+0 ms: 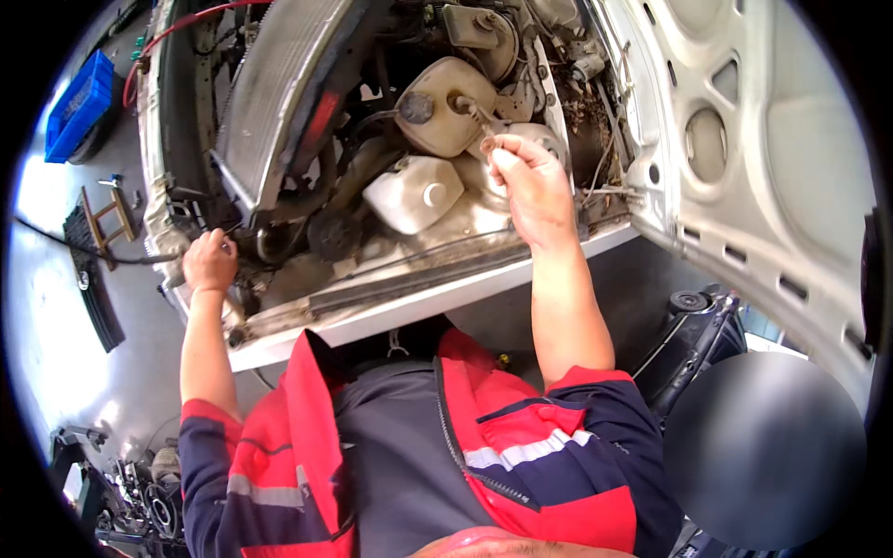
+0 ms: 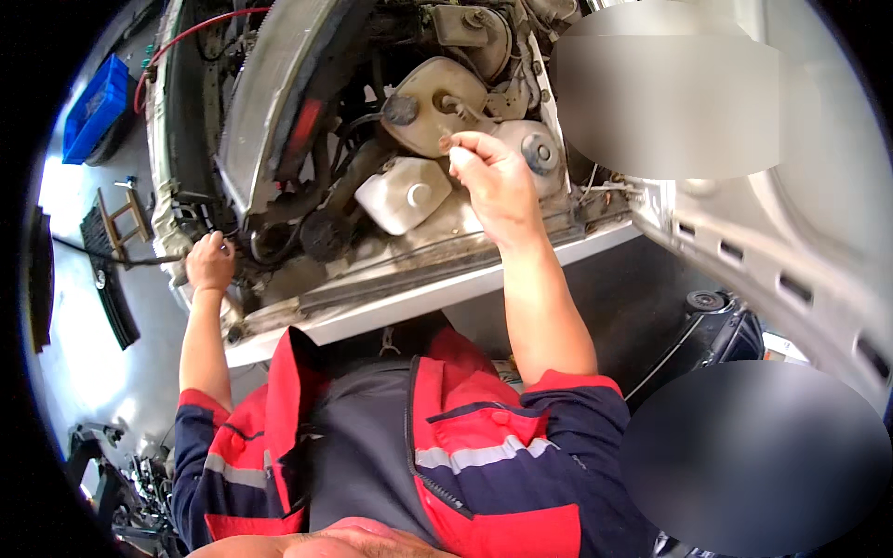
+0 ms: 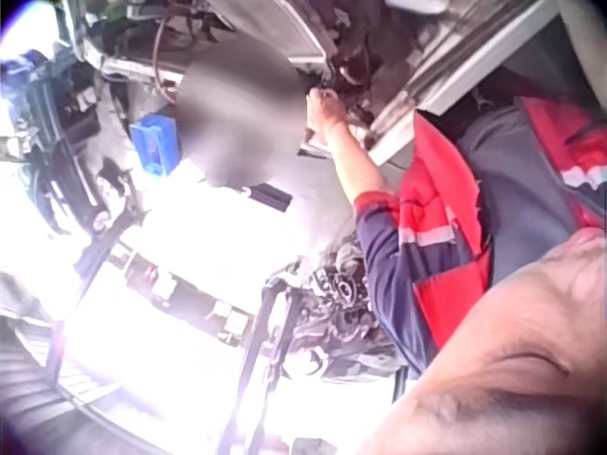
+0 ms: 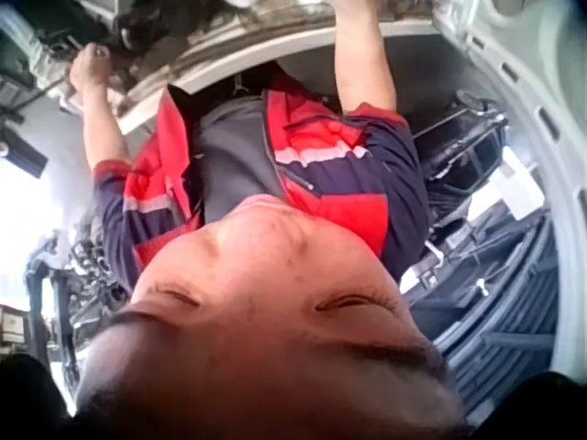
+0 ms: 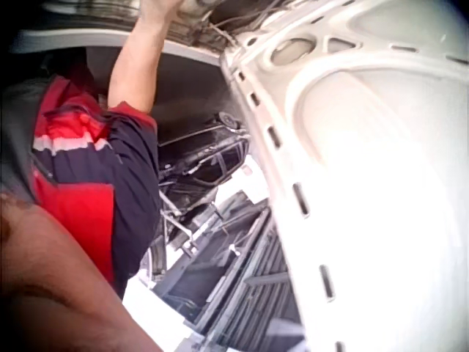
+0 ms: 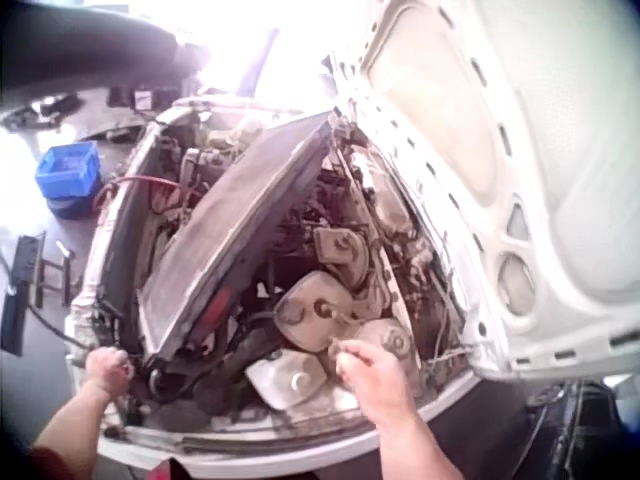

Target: The person unfastens components inside a car's engine compartment using a socket wrench. They then position a work light to illuminate the bay and detach parts by hand and with a screwdriver.

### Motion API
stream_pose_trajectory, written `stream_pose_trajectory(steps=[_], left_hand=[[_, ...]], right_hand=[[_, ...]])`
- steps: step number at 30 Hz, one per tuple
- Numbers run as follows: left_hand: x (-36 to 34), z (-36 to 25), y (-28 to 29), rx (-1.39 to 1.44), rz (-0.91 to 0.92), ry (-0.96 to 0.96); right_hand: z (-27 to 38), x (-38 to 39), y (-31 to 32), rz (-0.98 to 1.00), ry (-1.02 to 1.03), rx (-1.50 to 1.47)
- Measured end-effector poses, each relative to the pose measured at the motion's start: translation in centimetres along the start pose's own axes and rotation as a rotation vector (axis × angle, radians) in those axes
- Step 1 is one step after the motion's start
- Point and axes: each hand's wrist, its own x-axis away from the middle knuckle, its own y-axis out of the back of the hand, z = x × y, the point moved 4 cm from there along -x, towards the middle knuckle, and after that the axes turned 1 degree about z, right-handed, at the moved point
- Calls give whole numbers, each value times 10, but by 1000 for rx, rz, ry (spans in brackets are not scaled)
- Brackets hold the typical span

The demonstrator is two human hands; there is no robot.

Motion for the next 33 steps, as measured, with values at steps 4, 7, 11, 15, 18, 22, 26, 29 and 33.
stream_pose_trajectory(steps=[4, 7, 11, 15, 18, 22, 26, 29, 33], left_hand=[[2, -9, 27, 66, -23, 89], [10, -35, 89, 233, -147, 87], [34, -116, 201, 651, -150, -244], [59, -190, 281, 1016, 29, -403], [69, -225, 299, 1060, -34, -423], [82, -259, 311, 977, -176, -515], [92, -287, 306, 803, -221, -504], [102, -303, 297, 709, -332, -506], [117, -318, 292, 707, -385, -478]], right_hand=[[14, 66, -35, 91, 30, 45], [21, 108, -47, 126, 14, -14], [32, 146, -63, 204, 9, -93], [38, 166, -72, 255, 56, -118], [39, 175, -71, 288, 65, -113], [41, 188, -59, 355, 58, -72], [34, 196, -41, 408, 27, -68], [27, 198, -29, 451, -7, -123], [22, 202, -21, 551, -52, -161]])
